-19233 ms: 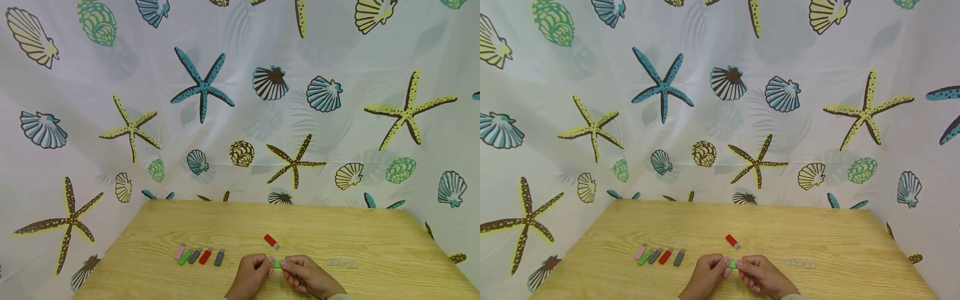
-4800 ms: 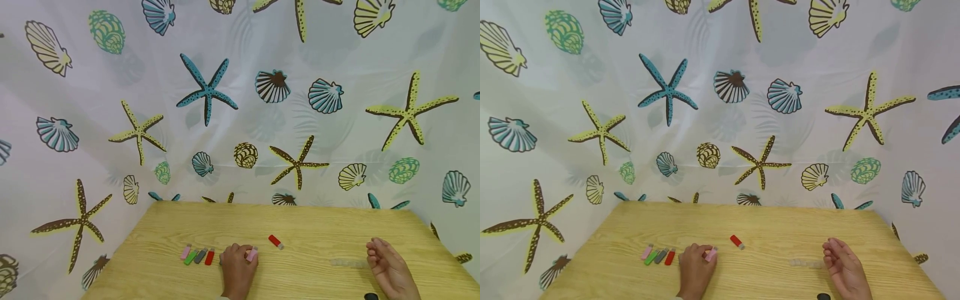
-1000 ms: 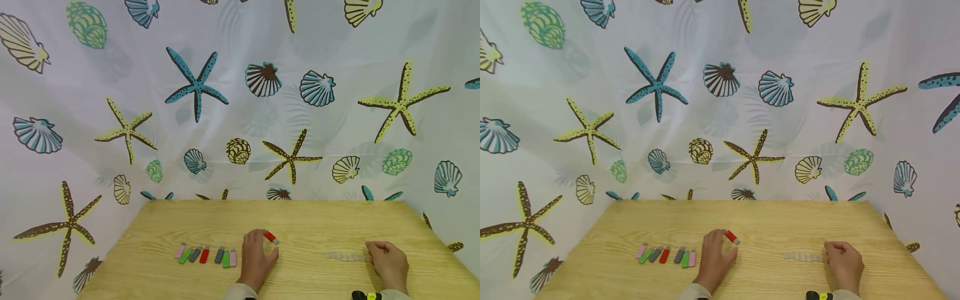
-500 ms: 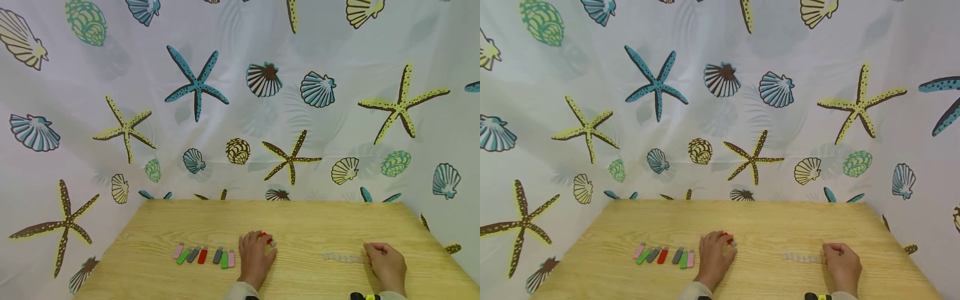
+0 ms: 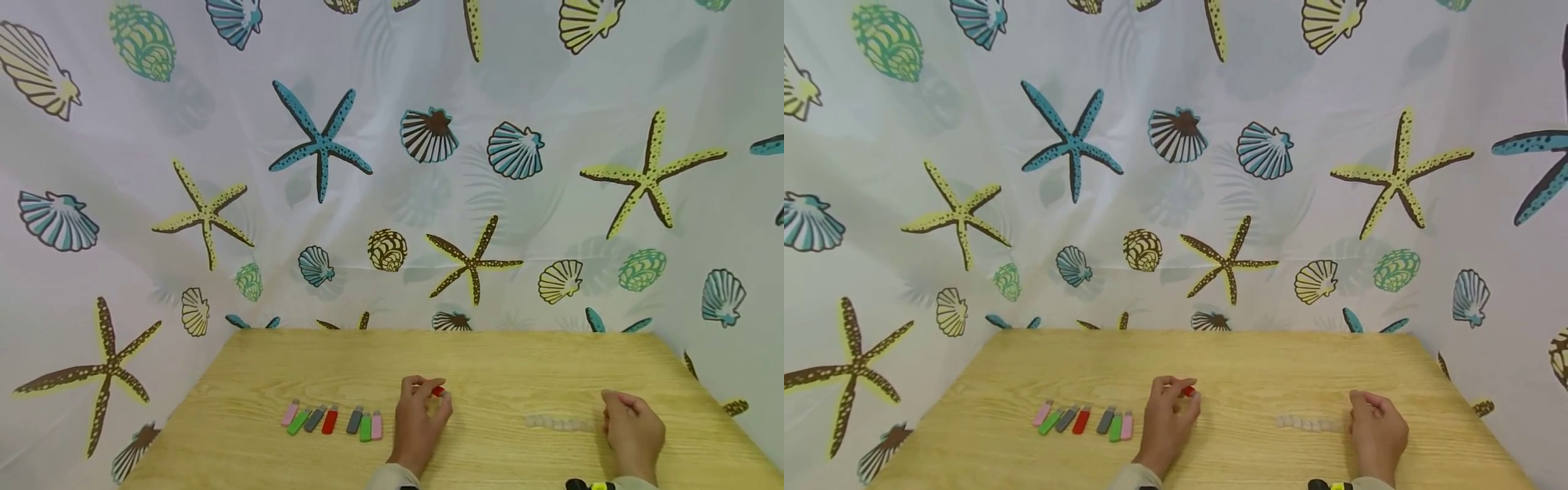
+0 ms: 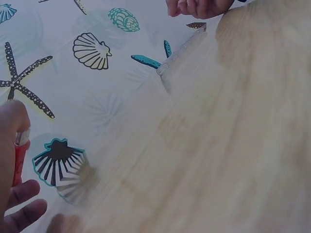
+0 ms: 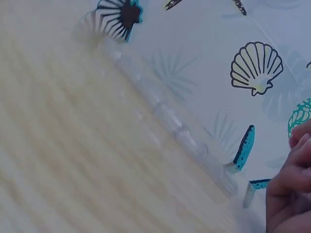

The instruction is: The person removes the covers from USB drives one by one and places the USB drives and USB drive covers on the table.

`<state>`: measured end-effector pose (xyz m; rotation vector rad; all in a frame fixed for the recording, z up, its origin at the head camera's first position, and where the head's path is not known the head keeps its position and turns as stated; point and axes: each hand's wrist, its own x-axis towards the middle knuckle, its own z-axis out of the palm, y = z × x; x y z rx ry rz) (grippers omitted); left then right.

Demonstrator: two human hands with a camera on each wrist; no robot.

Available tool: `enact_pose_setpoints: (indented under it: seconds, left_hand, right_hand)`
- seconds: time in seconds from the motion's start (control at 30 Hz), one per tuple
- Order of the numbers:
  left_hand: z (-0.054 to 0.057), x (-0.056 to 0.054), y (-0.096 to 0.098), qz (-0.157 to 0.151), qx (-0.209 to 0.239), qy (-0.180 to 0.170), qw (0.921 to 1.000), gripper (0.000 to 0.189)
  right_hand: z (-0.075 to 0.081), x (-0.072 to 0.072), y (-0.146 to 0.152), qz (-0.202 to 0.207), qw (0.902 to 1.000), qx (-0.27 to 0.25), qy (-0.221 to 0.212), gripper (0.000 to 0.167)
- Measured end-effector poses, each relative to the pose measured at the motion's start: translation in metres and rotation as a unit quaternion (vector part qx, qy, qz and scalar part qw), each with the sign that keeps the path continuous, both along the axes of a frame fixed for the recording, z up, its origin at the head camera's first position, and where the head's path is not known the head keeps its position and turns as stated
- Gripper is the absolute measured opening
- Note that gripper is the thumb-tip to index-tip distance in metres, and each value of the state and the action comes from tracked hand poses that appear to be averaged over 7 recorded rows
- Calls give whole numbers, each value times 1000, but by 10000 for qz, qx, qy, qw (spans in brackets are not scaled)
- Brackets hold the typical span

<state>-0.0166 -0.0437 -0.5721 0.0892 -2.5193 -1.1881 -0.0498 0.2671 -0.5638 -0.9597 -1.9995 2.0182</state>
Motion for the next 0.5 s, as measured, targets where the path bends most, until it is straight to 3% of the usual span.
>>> enact_pose_setpoints:
  seconds: [0.07,0.17,0.23,0.27,0.37,0.43,0.5]
  left_hand:
    - [1,1,1,-167,490,-58,9986,21]
    - [1,2,1,-324,965,-111,9947,16]
    - [0,1,0,-316,1046,-10,9940,14]
    - [0,1,-1,-311,1048,99,9940,14]
    - [-1,1,-3,-290,982,397,9940,15]
    - [-2,0,-4,-330,906,583,9936,15]
    - [-2,1,-4,-404,983,534,9929,15]
  right_hand:
    - [1,0,-4,-301,9904,-1211,588,14]
    - [-1,1,-14,-295,9471,-2782,1574,11]
    - [-4,3,-23,184,9177,-3371,2094,14]
    - [-5,4,-29,483,9062,-3531,2276,17]
    - [-7,7,-52,1481,8857,-3574,2566,24]
    - [-6,9,-68,2077,8784,-3480,2534,24]
    - [-5,12,-84,2677,8634,-3518,2431,24]
